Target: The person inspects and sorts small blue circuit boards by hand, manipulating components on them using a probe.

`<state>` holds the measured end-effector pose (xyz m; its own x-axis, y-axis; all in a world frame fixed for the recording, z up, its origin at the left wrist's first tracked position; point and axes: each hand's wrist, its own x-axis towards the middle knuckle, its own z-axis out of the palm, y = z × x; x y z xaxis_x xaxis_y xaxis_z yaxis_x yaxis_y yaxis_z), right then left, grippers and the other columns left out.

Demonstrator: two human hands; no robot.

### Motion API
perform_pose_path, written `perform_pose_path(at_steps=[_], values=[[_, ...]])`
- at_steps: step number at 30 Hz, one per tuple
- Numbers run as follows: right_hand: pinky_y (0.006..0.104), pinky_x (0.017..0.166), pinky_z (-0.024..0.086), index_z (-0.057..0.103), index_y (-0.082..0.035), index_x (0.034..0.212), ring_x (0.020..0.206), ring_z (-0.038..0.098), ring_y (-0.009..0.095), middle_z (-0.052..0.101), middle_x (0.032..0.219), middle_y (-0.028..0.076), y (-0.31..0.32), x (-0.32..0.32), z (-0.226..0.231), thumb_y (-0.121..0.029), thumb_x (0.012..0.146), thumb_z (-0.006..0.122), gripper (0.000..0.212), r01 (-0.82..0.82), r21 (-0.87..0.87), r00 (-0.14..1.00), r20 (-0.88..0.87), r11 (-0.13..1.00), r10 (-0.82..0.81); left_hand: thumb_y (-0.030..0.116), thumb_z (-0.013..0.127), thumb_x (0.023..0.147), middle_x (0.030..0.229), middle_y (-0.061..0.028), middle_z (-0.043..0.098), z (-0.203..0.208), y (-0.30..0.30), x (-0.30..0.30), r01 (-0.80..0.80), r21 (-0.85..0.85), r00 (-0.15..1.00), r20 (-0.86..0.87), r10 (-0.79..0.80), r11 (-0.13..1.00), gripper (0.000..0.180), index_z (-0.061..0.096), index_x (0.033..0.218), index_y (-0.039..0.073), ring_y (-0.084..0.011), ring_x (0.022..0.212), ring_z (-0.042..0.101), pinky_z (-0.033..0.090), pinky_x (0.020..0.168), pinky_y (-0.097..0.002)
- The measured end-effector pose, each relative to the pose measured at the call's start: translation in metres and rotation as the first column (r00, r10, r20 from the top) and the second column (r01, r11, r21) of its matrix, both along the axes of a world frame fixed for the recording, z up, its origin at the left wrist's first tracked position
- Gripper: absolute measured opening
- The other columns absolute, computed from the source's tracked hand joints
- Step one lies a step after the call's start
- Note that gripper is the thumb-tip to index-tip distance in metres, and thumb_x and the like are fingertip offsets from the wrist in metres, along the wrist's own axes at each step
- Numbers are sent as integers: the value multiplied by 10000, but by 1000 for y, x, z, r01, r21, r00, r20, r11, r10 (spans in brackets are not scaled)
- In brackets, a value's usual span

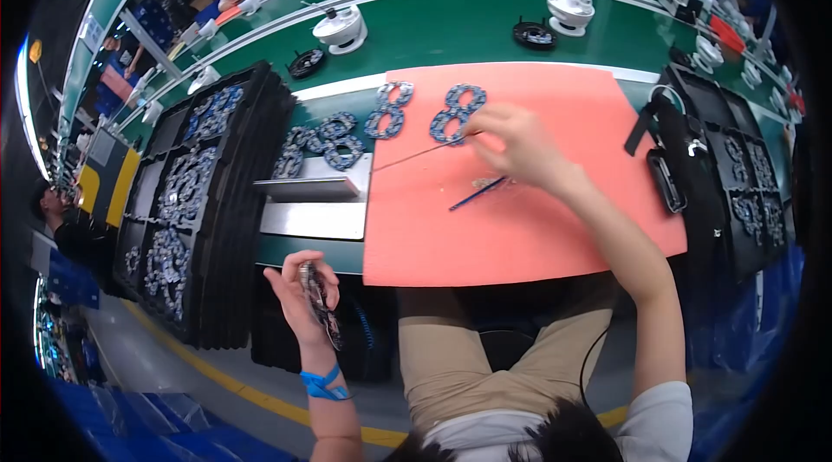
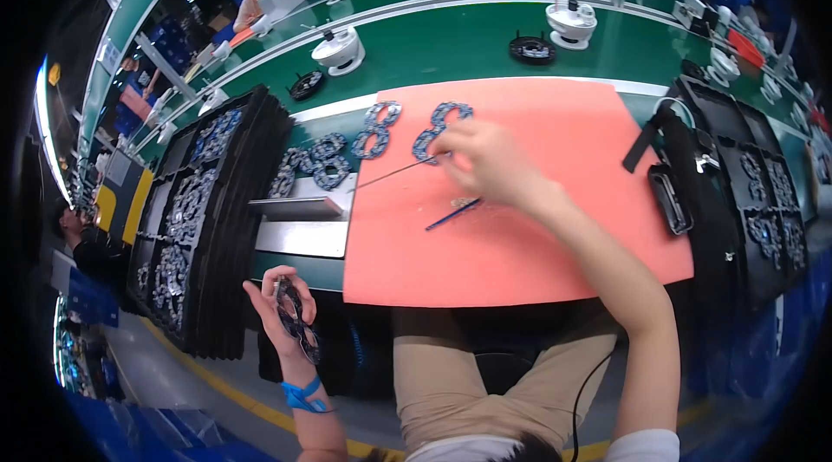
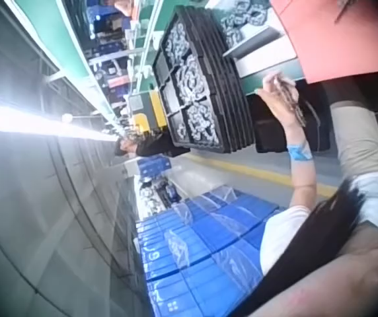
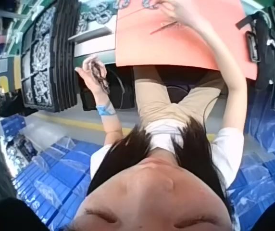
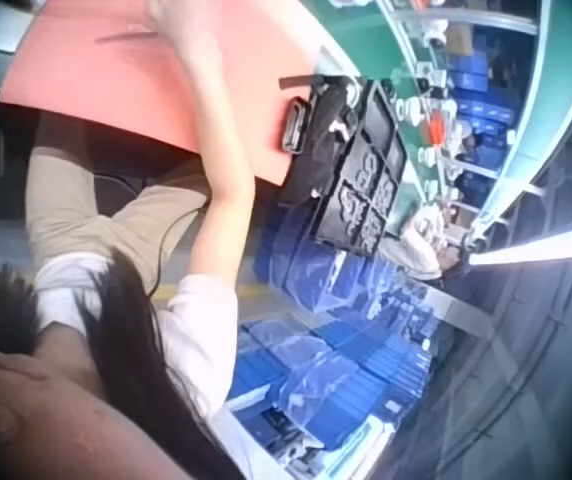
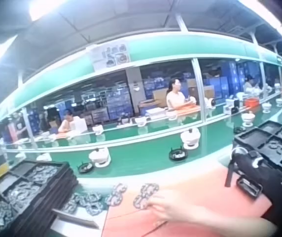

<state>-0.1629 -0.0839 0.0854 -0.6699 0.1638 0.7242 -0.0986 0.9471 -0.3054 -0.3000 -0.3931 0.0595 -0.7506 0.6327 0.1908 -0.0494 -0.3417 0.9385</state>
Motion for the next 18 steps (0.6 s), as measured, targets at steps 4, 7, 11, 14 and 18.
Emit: perform_pose_path(at_steps=[4, 7, 11, 14, 18], values=[[289, 703, 472, 654, -22, 810, 751, 610, 164, 650, 810, 69, 58, 70, -3, -106, 762, 634, 99, 123, -416, 967, 255, 901, -15, 279, 352, 969, 507, -47, 536, 44, 57, 21, 287, -517, 882, -187, -433, 807, 398, 629, 954, -6, -57, 413, 420, 283, 399, -194], [273, 680, 470, 662, -20, 834, 724, 606, 139, 656, 777, 62, 70, 95, -14, -106, 767, 637, 112, 177, -509, 953, 302, 843, -18, 151, 547, 875, 437, 19, 440, 49, 107, 33, 232, -711, 737, -318, -597, 664, 208, 617, 1023, 24, -15, 426, 352, 279, 418, -209], [277, 631, 459, 671, -30, 836, 669, 588, 160, 643, 747, 70, 70, 92, -15, -112, 764, 646, 112, 117, -438, 927, 370, 891, 60, 150, 647, 782, 497, -92, 559, 28, 141, 37, -146, -711, 441, -669, -598, 687, 176, 614, 903, 27, -204, 455, 570, 398, 451, -316], [271, 636, 452, 660, -15, 827, 684, 574, 157, 624, 755, 68, 71, 95, -16, -107, 779, 645, 105, 95, -393, 929, 365, 915, 61, 147, 655, 769, 508, -94, 567, 27, 148, 36, -139, -731, 407, -657, -634, 668, 142, 625, 832, 23, -201, 463, 574, 411, 460, -310], [275, 647, 455, 664, -16, 825, 705, 582, 159, 629, 768, 66, 72, 99, -17, -106, 776, 648, 103, 98, -419, 948, 315, 903, 44, 102, 628, 769, 519, -104, 574, 32, 152, 38, -89, -730, 470, -630, -618, 678, 107, 624, 811, 4, -178, 454, 563, 395, 453, -287]])
